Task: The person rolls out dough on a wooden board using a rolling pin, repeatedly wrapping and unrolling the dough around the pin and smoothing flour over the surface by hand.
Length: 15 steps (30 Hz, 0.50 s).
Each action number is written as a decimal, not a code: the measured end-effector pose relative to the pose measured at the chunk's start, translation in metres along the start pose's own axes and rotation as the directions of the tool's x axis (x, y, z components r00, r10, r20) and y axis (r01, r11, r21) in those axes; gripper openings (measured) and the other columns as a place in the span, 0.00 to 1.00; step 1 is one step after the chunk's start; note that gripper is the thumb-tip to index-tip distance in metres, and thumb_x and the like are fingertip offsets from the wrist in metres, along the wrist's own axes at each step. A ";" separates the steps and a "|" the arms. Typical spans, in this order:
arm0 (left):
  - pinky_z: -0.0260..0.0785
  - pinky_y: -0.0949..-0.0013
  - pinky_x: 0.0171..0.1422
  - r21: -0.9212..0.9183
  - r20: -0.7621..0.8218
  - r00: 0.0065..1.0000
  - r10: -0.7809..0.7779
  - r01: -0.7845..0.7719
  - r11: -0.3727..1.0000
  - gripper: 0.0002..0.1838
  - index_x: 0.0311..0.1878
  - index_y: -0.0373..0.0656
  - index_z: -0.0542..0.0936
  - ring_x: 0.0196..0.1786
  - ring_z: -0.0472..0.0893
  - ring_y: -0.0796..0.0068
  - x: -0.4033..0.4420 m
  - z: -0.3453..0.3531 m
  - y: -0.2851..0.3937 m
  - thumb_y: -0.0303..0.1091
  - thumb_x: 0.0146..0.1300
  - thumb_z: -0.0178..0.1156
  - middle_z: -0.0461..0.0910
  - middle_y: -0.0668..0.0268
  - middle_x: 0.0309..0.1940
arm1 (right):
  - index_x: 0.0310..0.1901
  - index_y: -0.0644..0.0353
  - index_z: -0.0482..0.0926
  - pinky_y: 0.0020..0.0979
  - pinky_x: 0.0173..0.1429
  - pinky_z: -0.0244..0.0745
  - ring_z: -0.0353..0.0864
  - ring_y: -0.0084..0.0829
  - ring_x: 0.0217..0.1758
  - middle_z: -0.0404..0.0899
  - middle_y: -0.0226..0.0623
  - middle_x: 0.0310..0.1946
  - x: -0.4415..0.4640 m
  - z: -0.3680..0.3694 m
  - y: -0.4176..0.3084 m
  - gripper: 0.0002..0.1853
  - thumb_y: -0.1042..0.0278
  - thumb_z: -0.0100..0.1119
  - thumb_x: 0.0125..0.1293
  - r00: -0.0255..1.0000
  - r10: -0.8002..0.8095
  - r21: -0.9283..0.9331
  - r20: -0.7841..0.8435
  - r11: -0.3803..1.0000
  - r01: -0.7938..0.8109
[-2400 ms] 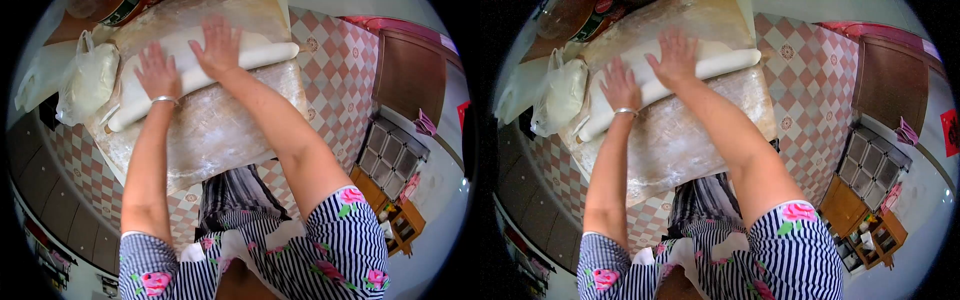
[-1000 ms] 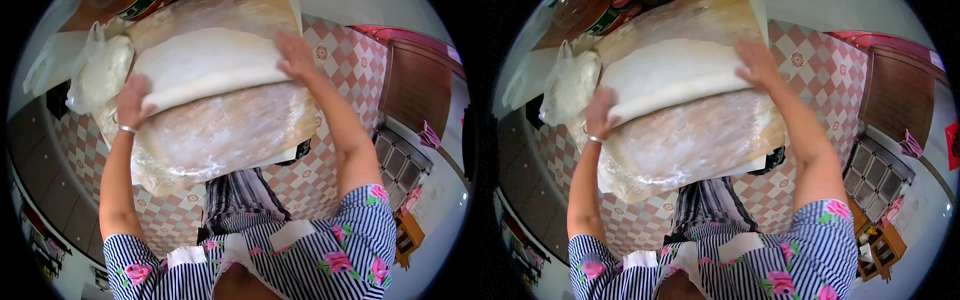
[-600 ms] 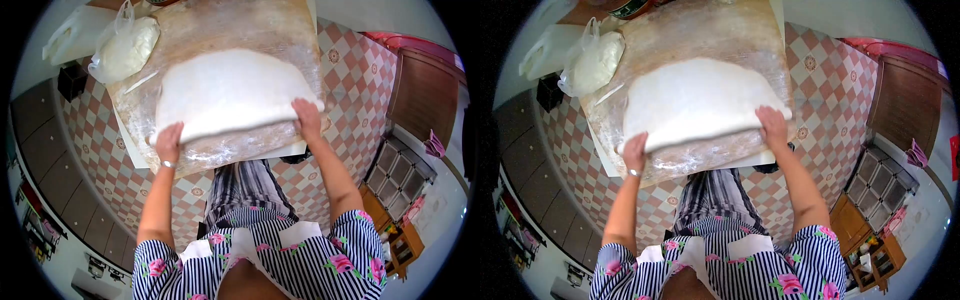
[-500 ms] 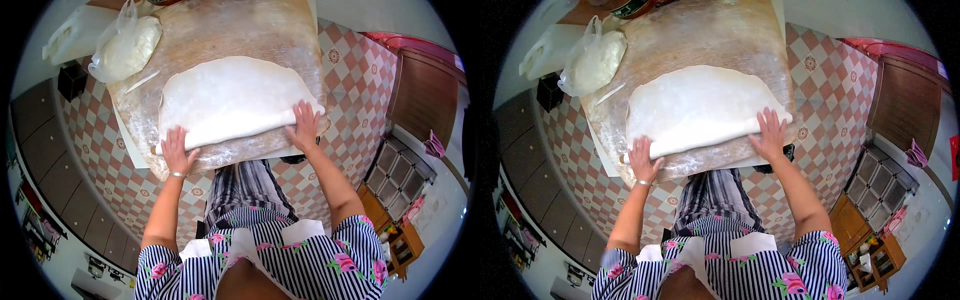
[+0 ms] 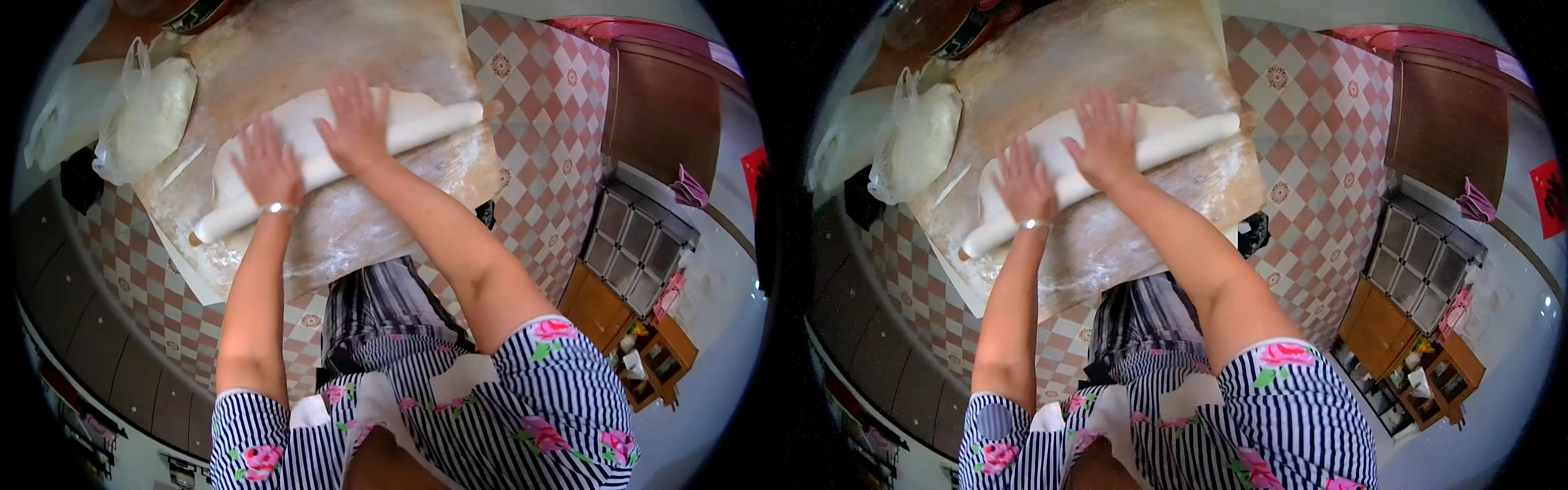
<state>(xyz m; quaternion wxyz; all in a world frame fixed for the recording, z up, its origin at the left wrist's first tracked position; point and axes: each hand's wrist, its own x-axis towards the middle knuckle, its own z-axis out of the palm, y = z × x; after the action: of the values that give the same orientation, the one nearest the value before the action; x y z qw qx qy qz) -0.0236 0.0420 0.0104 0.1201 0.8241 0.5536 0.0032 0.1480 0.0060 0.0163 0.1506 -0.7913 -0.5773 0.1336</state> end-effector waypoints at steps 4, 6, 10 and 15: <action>0.34 0.39 0.80 0.143 0.125 0.991 -0.049 0.031 0.989 0.34 0.78 0.52 0.56 0.82 0.45 0.57 -0.041 -0.016 -0.024 0.43 0.69 0.46 0.51 0.68 0.80 | 0.75 0.53 0.58 0.66 0.76 0.32 0.47 0.49 0.80 0.52 0.48 0.76 -0.042 -0.027 0.058 0.39 0.44 0.55 0.66 0.996 0.069 -0.080 0.056 0.995 -0.065; 0.34 0.38 0.80 0.118 0.088 0.996 -0.019 0.009 0.993 0.35 0.78 0.52 0.55 0.82 0.45 0.57 -0.031 -0.013 -0.028 0.44 0.68 0.48 0.51 0.70 0.80 | 0.75 0.52 0.56 0.66 0.77 0.32 0.46 0.49 0.80 0.51 0.48 0.77 -0.026 -0.038 0.062 0.40 0.46 0.55 0.66 0.993 0.007 -0.035 0.117 0.999 -0.003; 0.35 0.37 0.79 0.042 -0.024 1.000 -0.007 0.008 0.999 0.38 0.78 0.53 0.55 0.82 0.44 0.56 -0.004 -0.010 -0.059 0.45 0.65 0.51 0.51 0.72 0.80 | 0.75 0.53 0.56 0.65 0.76 0.33 0.47 0.49 0.80 0.50 0.48 0.77 0.004 -0.039 0.089 0.39 0.47 0.55 0.66 0.996 0.089 -0.065 -0.015 0.994 -0.089; 0.33 0.37 0.79 0.085 -0.075 0.994 0.079 -0.072 0.994 0.37 0.78 0.52 0.55 0.82 0.45 0.56 -0.012 -0.001 -0.078 0.42 0.66 0.49 0.52 0.71 0.79 | 0.74 0.56 0.57 0.65 0.76 0.34 0.48 0.49 0.79 0.54 0.50 0.75 -0.008 -0.049 0.115 0.39 0.48 0.55 0.66 0.995 0.062 -0.097 0.081 0.994 -0.054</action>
<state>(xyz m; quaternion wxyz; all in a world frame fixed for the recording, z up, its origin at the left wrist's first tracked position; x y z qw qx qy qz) -0.1000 0.0592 -0.0029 0.0642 0.8479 0.5259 0.0173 0.2649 -0.0385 0.0162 0.0847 -0.8077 -0.5657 0.1432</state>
